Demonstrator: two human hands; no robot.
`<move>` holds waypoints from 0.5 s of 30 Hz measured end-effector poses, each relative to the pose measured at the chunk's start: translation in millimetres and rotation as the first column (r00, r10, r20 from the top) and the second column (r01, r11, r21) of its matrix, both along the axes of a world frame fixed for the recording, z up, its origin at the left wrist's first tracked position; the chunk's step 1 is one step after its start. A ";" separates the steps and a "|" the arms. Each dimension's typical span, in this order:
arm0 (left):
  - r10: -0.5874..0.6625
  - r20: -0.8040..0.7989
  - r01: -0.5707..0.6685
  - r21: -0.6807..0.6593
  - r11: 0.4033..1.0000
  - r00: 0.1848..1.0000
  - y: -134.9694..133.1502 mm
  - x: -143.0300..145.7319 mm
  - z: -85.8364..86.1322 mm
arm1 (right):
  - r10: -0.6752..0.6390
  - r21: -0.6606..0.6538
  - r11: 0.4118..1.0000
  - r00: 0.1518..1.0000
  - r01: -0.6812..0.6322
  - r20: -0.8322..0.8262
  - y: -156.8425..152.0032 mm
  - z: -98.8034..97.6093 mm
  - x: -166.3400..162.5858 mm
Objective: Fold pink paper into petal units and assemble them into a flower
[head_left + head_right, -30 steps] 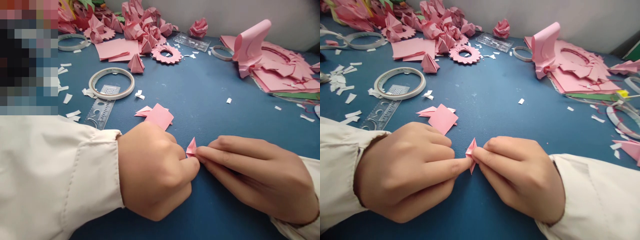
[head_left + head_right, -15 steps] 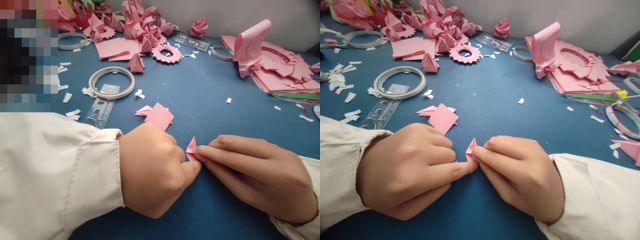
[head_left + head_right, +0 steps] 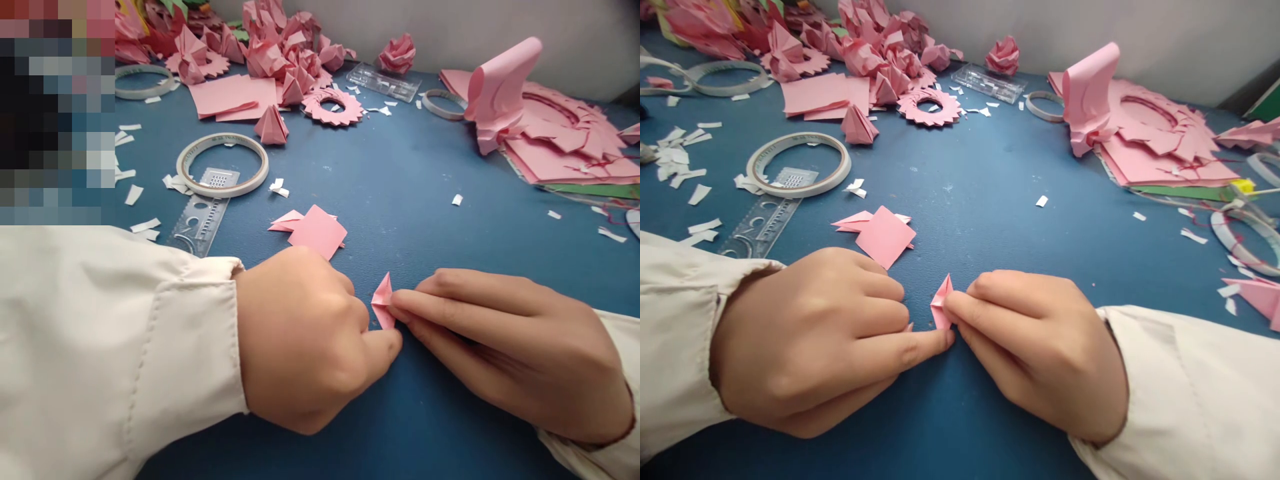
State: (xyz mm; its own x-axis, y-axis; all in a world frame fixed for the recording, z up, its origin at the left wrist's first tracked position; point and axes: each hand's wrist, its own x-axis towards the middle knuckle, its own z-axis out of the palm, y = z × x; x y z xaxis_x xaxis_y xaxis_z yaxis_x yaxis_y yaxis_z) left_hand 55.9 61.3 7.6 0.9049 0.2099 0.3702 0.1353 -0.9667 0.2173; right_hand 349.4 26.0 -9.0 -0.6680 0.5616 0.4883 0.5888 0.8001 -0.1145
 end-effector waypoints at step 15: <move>0.020 0.004 -0.020 -0.047 0.999 1.000 -5.7 -2.5 4.2 | 0.005 -0.010 1.000 1.000 -0.005 -0.005 -1.5 3.5 -0.3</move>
